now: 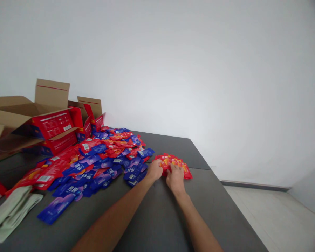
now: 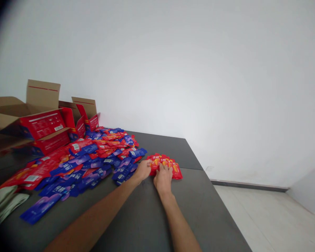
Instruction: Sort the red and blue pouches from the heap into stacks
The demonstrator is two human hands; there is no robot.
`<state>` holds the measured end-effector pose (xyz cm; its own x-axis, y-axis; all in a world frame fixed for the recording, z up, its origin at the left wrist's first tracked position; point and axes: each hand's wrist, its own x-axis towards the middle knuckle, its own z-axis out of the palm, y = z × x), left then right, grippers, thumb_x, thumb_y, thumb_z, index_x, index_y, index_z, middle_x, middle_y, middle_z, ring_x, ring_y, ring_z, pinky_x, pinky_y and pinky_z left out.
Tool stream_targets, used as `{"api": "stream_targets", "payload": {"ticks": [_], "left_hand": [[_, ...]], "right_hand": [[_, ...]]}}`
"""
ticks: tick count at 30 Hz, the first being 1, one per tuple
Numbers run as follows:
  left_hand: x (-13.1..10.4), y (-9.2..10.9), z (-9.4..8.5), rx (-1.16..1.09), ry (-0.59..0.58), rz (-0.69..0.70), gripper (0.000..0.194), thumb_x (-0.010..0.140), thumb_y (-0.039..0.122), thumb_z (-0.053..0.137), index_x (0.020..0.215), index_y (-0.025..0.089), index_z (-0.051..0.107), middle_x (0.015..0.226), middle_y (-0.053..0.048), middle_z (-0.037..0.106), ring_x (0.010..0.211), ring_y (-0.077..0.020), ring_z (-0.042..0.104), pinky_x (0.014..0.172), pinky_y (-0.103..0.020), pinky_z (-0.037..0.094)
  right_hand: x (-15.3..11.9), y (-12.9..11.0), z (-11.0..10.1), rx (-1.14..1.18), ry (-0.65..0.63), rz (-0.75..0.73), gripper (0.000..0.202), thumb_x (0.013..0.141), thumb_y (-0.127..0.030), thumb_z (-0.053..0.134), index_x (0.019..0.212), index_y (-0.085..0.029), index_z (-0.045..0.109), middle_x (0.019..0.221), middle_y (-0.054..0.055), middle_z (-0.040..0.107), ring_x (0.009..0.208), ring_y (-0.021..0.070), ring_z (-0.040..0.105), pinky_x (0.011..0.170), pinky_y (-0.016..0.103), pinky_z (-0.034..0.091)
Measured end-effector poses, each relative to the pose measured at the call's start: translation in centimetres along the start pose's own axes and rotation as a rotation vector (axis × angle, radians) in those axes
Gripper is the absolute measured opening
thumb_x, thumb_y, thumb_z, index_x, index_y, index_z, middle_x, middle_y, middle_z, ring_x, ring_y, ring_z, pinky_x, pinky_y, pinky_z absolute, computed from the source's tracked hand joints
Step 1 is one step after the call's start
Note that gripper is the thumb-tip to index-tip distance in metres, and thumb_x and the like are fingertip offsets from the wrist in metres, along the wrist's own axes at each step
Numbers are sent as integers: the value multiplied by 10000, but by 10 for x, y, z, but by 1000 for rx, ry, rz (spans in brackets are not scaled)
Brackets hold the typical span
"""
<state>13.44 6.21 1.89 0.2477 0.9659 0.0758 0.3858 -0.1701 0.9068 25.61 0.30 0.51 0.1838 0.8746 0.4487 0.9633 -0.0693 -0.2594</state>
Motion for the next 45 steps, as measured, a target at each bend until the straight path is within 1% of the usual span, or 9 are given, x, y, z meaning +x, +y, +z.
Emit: {"api": "stream_targets", "payload": {"ticks": [3, 7, 10, 14, 17, 20, 26, 32, 45], "left_hand": [[1, -1, 5, 100, -1, 38, 408, 743, 47, 523, 1104, 125, 697, 1181, -151, 681, 1142, -243, 591, 1045, -357, 401], [-2, 0, 9, 403, -3, 133, 407, 790, 97, 461, 1111, 139, 708, 1082, -148, 699, 1079, -256, 594, 1003, -371, 420], [-6, 1, 11, 534, 30, 130, 405, 831, 161, 443, 1142, 190, 702, 1078, -128, 679, 1094, -259, 558, 984, -375, 422], [-12, 0, 14, 567, 74, 71, 423, 836, 242, 480, 1223, 270, 649, 1322, -108, 553, 1220, -292, 458, 1023, -443, 378], [-16, -2, 14, 551, 6, 73, 506, 819, 257, 502, 1321, 291, 562, 1467, -95, 426, 1338, -322, 346, 1053, -498, 338], [-22, -3, 13, 545, -48, 69, 572, 819, 241, 484, 1389, 284, 483, 1514, -97, 371, 1392, -325, 276, 1077, -521, 300], [-40, -2, 3, 527, -17, 120, 585, 814, 236, 472, 1397, 296, 462, 1525, -62, 354, 1383, -287, 281, 1097, -458, 284], [-63, -10, -30, 570, 68, 89, 529, 804, 209, 467, 1328, 264, 517, 1472, -78, 404, 1329, -270, 338, 1081, -420, 301], [-90, -62, -146, 748, 311, 0, 453, 868, 198, 458, 1314, 203, 539, 1442, -124, 443, 1320, -281, 371, 1065, -422, 324]], "right_hand": [[0, 5, -1, -45, -4, -31, 313, 900, -214, 463, 1110, -145, 683, 1071, 154, 657, 969, 278, 532, 925, 392, 320], [-3, 6, -6, -79, 18, -24, 289, 920, -250, 458, 1052, -181, 706, 1035, 144, 635, 924, 273, 499, 860, 381, 320], [-6, 5, -8, -77, 16, -3, 285, 922, -260, 462, 1030, -202, 719, 1023, 146, 617, 924, 277, 481, 824, 380, 317], [-10, 2, -8, -85, 29, 12, 291, 923, -285, 471, 1062, -215, 718, 1061, 154, 598, 957, 298, 468, 794, 385, 324], [-11, -1, -9, -95, 33, 16, 283, 910, -289, 495, 1077, -219, 713, 1068, 158, 591, 986, 311, 464, 802, 393, 335], [-13, -4, -12, -95, 31, 31, 285, 899, -272, 509, 1101, -223, 703, 1075, 156, 587, 1003, 313, 468, 811, 395, 346], [-18, -17, -15, -77, 33, 38, 316, 902, -268, 501, 1158, -227, 681, 1147, 150, 573, 1037, 312, 467, 827, 401, 364], [-26, -50, -6, 2, 28, -37, 320, 906, -260, 506, 1180, -233, 670, 1174, 129, 574, 1053, 294, 466, 813, 363, 388], [-32, -155, 29, 212, 48, -240, 306, 940, -217, 457, 1164, -221, 666, 1128, 110, 585, 1007, 241, 479, 881, 347, 362]]}}
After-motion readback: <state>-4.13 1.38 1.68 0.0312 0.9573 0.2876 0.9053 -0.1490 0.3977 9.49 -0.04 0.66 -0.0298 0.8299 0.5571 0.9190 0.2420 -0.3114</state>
